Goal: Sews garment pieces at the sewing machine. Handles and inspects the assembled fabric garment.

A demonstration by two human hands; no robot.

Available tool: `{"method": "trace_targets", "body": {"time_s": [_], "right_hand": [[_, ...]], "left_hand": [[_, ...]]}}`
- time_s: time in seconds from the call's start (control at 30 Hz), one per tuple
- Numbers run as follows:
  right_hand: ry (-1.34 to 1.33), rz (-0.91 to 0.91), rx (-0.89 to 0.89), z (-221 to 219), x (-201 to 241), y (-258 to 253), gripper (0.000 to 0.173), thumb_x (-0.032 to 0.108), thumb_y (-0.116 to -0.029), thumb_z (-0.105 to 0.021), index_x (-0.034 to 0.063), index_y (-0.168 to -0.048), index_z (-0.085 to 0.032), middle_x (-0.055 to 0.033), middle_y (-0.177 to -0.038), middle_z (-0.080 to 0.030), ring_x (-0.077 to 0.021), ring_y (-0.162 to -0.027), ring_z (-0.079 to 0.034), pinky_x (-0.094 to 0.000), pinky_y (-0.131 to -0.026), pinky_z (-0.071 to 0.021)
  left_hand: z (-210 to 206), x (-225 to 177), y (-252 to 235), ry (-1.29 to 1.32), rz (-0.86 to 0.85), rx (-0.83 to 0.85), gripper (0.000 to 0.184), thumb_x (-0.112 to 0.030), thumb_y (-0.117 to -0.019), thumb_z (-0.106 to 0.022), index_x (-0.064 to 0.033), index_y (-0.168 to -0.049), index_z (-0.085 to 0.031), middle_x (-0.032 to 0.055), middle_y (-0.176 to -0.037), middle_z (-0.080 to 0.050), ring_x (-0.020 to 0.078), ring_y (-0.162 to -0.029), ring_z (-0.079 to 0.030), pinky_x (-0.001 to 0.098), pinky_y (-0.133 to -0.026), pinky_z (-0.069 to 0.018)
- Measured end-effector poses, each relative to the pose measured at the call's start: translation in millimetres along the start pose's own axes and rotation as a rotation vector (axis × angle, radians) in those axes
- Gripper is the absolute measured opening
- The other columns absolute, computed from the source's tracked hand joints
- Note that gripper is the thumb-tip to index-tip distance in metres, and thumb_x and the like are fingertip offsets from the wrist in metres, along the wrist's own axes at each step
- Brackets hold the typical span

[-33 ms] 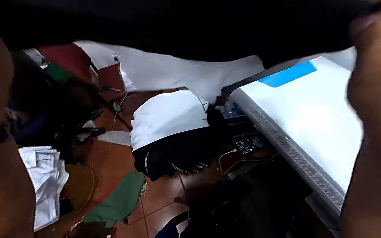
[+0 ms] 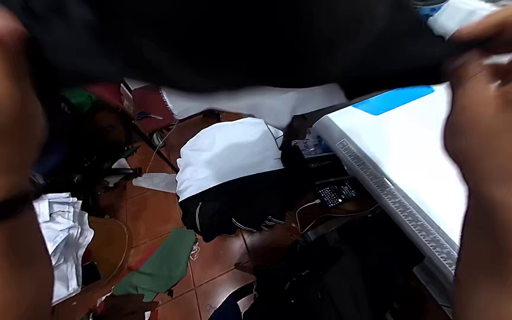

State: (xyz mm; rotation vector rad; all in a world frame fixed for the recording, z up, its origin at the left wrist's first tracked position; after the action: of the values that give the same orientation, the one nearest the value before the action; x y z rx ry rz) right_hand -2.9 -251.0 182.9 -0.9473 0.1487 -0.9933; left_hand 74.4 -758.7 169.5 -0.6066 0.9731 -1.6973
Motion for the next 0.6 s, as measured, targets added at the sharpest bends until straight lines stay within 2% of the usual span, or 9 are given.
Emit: {"method": "trace_targets", "body": {"time_s": [0.07, 0.1, 0.2, 0.23, 0.3, 0.4, 0.5, 0.57, 0.6], "right_hand": [[0.038, 0.046, 0.099, -56, 0, 39, 0.025, 0.010, -0.1049, -0.051, -0.0029, -0.121, -0.065, -0.0246, -0.118, -0.067, -0.0330, -0.103, -0.067, -0.0481, -0.087, -0.0560], [0.055, 0.058, 0.178, -89, -8, 63, 0.023, 0.005, -0.1033, -0.051, -0.0036, -0.117, -0.067, -0.0254, -0.116, -0.068, -0.0378, -0.104, -0.068, -0.0532, -0.088, -0.0557], [0.142, 0.102, 0.595, -186, -42, 157, 0.023, -0.007, -0.0951, -0.056, 0.0013, -0.110, -0.072, -0.0231, -0.118, -0.069, -0.0450, -0.115, -0.064, -0.0651, -0.094, -0.0510], [0.151, 0.088, 0.742, -207, -50, 189, 0.025, -0.009, -0.0910, -0.062, 0.0041, -0.108, -0.074, -0.0208, -0.118, -0.069, -0.0444, -0.117, -0.063, -0.0668, -0.095, -0.0491], [0.153, 0.066, 0.857, -222, -52, 232, 0.027, -0.010, -0.0864, -0.068, 0.0083, -0.103, -0.077, -0.0157, -0.115, -0.072, -0.0399, -0.114, -0.066, -0.0643, -0.094, -0.0513], [0.140, 0.068, 0.754, -216, -28, 241, 0.021, -0.001, -0.0905, -0.065, 0.0095, -0.104, -0.076, -0.0119, -0.111, -0.073, -0.0347, -0.106, -0.070, -0.0557, -0.084, -0.0570], [0.053, 0.082, 0.687, -226, 18, 221, 0.025, 0.005, -0.0923, -0.064, 0.0095, -0.114, -0.074, -0.0133, -0.120, -0.069, -0.0360, -0.114, -0.065, -0.0553, -0.088, -0.0560], [-0.032, 0.113, 0.715, -243, 54, 213, 0.036, 0.011, -0.0855, -0.073, 0.0153, -0.121, -0.072, -0.0139, -0.131, -0.064, -0.0390, -0.123, -0.059, -0.0590, -0.091, -0.0536], [-0.060, 0.125, 0.764, -254, 68, 216, 0.048, 0.017, -0.0800, -0.080, 0.0208, -0.127, -0.071, -0.0141, -0.140, -0.059, -0.0408, -0.131, -0.053, -0.0616, -0.095, -0.0515]], "left_hand": [[-32, -36, 76, -0.088, -0.030, 0.096, 0.037, -0.024, -0.1094, -0.048, 0.0106, -0.100, -0.060, 0.0291, -0.095, -0.064, 0.0395, -0.088, -0.066, 0.0533, -0.078, -0.0527], [-53, -51, 114, -0.096, -0.023, 0.160, 0.039, -0.024, -0.1085, -0.050, 0.0108, -0.094, -0.060, 0.0300, -0.091, -0.066, 0.0420, -0.082, -0.067, 0.0555, -0.072, -0.0537], [-131, -71, 242, -0.035, 0.024, 0.486, 0.049, -0.038, -0.1069, -0.048, 0.0020, -0.085, -0.066, 0.0194, -0.081, -0.067, 0.0356, -0.070, -0.069, 0.0526, -0.059, -0.0559], [-154, -75, 281, 0.009, 0.032, 0.624, 0.055, -0.046, -0.1058, -0.046, -0.0015, -0.084, -0.069, 0.0153, -0.081, -0.069, 0.0325, -0.072, -0.070, 0.0514, -0.060, -0.0581], [-171, -86, 326, 0.081, 0.062, 0.680, 0.057, -0.051, -0.1041, -0.045, -0.0047, -0.085, -0.073, 0.0111, -0.080, -0.070, 0.0281, -0.071, -0.071, 0.0466, -0.060, -0.0588], [-166, -98, 329, 0.132, 0.171, 0.574, 0.043, -0.045, -0.1003, -0.057, -0.0052, -0.098, -0.074, 0.0118, -0.098, -0.073, 0.0270, -0.087, -0.073, 0.0440, -0.073, -0.0605], [-187, -108, 314, 0.179, 0.175, 0.604, 0.040, -0.033, -0.0894, -0.073, -0.0102, -0.122, -0.071, 0.0197, -0.125, -0.066, 0.0391, -0.114, -0.065, 0.0583, -0.092, -0.0537], [-205, -114, 304, 0.192, 0.103, 0.617, 0.042, -0.029, -0.0900, -0.072, -0.0205, -0.131, -0.069, 0.0206, -0.138, -0.059, 0.0405, -0.128, -0.057, 0.0605, -0.105, -0.0462], [-211, -115, 299, 0.213, 0.073, 0.623, 0.037, -0.028, -0.0931, -0.068, -0.0232, -0.129, -0.070, 0.0202, -0.139, -0.058, 0.0401, -0.133, -0.053, 0.0604, -0.109, -0.0429]]}}
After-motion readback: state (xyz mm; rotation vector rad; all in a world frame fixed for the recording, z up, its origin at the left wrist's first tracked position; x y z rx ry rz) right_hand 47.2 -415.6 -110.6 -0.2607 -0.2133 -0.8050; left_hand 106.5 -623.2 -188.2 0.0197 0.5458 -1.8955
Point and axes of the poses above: each hand's wrist, its own y-axis away from the middle knuckle, its own z-axis out of the back of the hand, x = y × z, the point moved 10 cm from there along -y, towards the middle knuckle
